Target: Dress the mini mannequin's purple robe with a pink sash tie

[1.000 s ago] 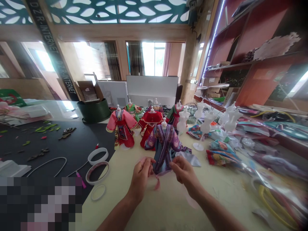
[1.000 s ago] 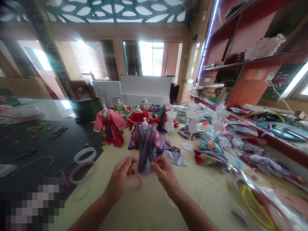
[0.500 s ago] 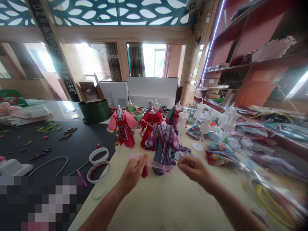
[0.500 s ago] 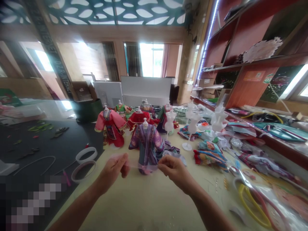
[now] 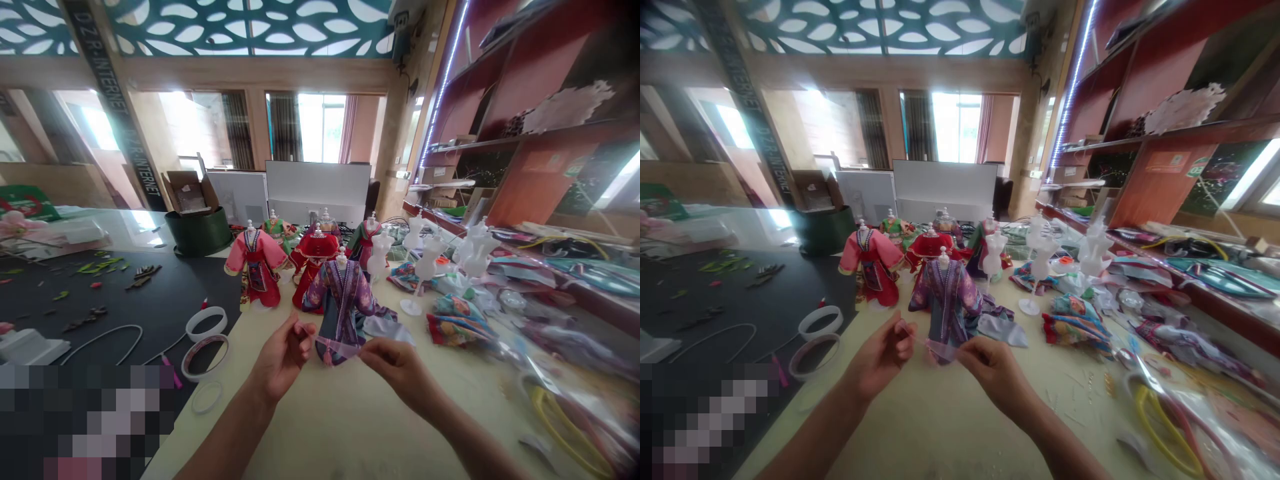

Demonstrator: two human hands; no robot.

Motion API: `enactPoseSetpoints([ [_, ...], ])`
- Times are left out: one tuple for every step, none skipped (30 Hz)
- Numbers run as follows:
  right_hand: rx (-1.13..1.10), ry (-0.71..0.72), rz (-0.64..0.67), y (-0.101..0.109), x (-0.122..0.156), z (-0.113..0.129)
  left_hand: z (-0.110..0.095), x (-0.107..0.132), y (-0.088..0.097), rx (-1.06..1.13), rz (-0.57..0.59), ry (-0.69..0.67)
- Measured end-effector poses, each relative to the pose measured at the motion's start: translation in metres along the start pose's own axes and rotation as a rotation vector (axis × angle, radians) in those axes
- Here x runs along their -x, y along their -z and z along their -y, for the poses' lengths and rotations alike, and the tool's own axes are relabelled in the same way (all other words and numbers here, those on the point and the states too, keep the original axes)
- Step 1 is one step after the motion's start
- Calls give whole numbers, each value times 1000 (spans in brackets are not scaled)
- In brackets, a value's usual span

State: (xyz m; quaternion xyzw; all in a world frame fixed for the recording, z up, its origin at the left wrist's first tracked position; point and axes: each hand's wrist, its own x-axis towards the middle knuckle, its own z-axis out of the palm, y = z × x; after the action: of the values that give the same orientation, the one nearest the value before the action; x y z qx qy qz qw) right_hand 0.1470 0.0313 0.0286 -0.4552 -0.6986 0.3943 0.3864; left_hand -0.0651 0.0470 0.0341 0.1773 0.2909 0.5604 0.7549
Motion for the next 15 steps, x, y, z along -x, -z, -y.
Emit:
enactPoseSetpoints([
  [15, 15, -24, 0, -3, 0, 0, -3, -1, 0, 1, -22],
  [31, 30, -51, 0, -6, -1, 1, -6, -1, -15, -5, -60],
  [49, 48, -81, 0, -9, -1, 1, -10, -2, -36, -17, -105],
  [69, 68, -115, 0, -12, -1, 2, -13, -3, -59, -34, -153],
  [89, 90, -145, 0, -15, -1, 3, -16, -4, -81, -50, -199],
  [107, 112, -170, 0, -18, -1, 3, -18, -5, -99, -64, -245],
  [123, 131, -191, -1, -21, -1, 3, -20, -6, -113, -74, -287],
  [135, 147, -211, -1, -23, -1, 3, -22, -7, -126, -79, -323],
  [144, 158, -229, -2, -25, -2, 3, -24, -7, -142, -83, -356],
  [150, 167, -243, -3, -27, -3, 3, -26, -8, -160, -87, -385],
  [153, 173, -259, -4, -29, -4, 4, -27, -8, -177, -91, -409],
  [153, 177, -274, -5, -30, -5, 4, -28, -8, -193, -95, -427],
  [153, 177, -287, -6, -32, -6, 4, -30, -8, -205, -98, -439],
  [154, 176, -297, -6, -33, -7, 5, -31, -8, -217, -100, -447],
  [157, 177, -310, -7, -34, -9, 6, -32, -8, -232, -100, -455],
])
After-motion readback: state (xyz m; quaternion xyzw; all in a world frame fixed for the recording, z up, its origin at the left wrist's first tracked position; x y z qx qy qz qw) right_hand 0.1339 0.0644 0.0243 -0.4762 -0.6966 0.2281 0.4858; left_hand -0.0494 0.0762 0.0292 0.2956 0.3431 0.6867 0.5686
